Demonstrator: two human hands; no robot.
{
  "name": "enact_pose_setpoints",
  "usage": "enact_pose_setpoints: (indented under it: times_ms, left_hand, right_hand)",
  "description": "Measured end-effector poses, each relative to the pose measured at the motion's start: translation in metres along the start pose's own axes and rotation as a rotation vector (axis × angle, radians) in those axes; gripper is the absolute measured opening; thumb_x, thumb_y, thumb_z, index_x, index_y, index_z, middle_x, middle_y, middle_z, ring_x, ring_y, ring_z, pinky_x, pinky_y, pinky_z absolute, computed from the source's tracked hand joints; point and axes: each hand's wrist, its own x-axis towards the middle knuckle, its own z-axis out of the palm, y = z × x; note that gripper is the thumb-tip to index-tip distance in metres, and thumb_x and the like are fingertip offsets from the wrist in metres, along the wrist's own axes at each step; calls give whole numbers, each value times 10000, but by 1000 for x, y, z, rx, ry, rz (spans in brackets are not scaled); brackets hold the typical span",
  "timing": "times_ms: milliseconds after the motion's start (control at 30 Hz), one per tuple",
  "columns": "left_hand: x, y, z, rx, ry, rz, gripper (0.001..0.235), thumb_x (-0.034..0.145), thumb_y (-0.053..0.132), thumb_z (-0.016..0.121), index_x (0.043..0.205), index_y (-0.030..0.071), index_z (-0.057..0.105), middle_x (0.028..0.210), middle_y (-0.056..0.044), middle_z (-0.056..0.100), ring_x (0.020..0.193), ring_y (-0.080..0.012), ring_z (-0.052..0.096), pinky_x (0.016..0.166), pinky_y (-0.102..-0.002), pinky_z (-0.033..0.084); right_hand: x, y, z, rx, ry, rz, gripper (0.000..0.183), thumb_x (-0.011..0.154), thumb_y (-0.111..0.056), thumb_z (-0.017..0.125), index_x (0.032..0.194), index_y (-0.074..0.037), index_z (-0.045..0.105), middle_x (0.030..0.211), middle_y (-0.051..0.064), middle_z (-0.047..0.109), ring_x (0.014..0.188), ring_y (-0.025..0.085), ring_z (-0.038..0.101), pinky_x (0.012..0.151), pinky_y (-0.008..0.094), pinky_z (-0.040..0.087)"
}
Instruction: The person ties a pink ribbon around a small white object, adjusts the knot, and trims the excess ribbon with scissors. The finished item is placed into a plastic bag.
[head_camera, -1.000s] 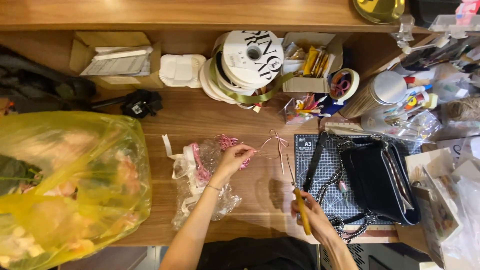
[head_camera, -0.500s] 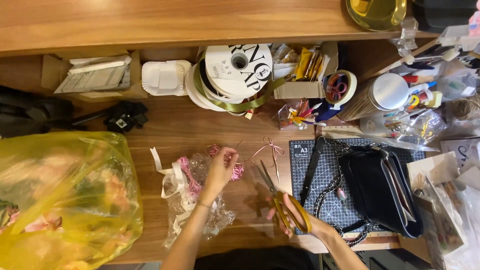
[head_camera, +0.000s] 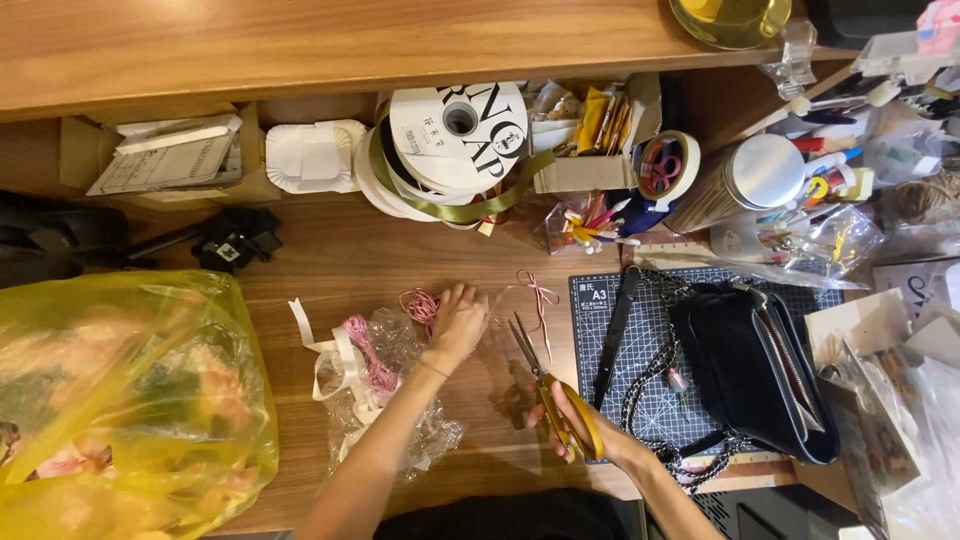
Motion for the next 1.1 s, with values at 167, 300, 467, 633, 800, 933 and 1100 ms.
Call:
enact_pose_setpoints:
  times_ms: [167,300,467,633,800,933,1100]
  left_hand:
    - [8,-8,-28,-831,-88,55,196,1128,208,754,1231,71,659,1168,-156,799,1023,-244,820,1008,-356,710]
    - [11,2,-56,-1190,-181,-95,181,1086,199,826,1241,118,782,1210,-60,850,1003,-169,843,1069,-348,702]
    - [11,8,-66,-1400,-229,-99,261,1123,158,762,1345,49,847,1204,-100,871,961,-143,735,998,-296,658]
    - [19,6,-70,-1523,-300,-156,387,1062,-13,792,1445,41,789,1402,-157,839,1181,-239,813,1109,-357,695]
    - [21,11,-67,-1553,-367,-170,501,1053,-94,800,1536,17,728,1215,-180,834,1067,-284,866,1016,-356,765]
    - [27,-3,-12,-1600,-170,-19,667,852,1,1032,1450,-2,736,1164,-164,870,1022,-177,860,979,-347,750]
    - [2,12,-93,-1492,-317,35,470,1172,136,649,1624,17,602,1551,-265,755,1395,-335,793,1233,-406,663]
  right_hand:
    - [5,16,-38,-106,-89,-49,929,963,-816,417,1537,-90,493,1128,113,811,571,81,683,453,184,606]
    - [2,-10,-55,-271,-102,-142,1073,938,-882,382,1707,-135,434,1270,116,771,617,66,629,458,176,571]
    - [-9,-44,-55,-227,-200,-156,949,1005,-836,352,1395,-23,648,762,46,647,539,104,582,588,266,626]
    - [-3,-57,-58,-238,-213,-256,971,1049,-832,284,1341,-21,733,710,32,635,513,90,579,582,252,531]
    - [-2,-85,-54,-273,-247,-287,1062,1035,-859,272,1580,6,560,1116,126,769,529,81,581,575,238,613]
    - [-2,-92,-59,-199,-197,-102,1244,1003,-924,170,1491,140,593,874,123,753,566,141,705,507,309,627]
    - [-22,-71,-78,-302,-183,-94,813,1091,-727,323,1118,-60,787,679,36,626,512,101,563,600,256,554]
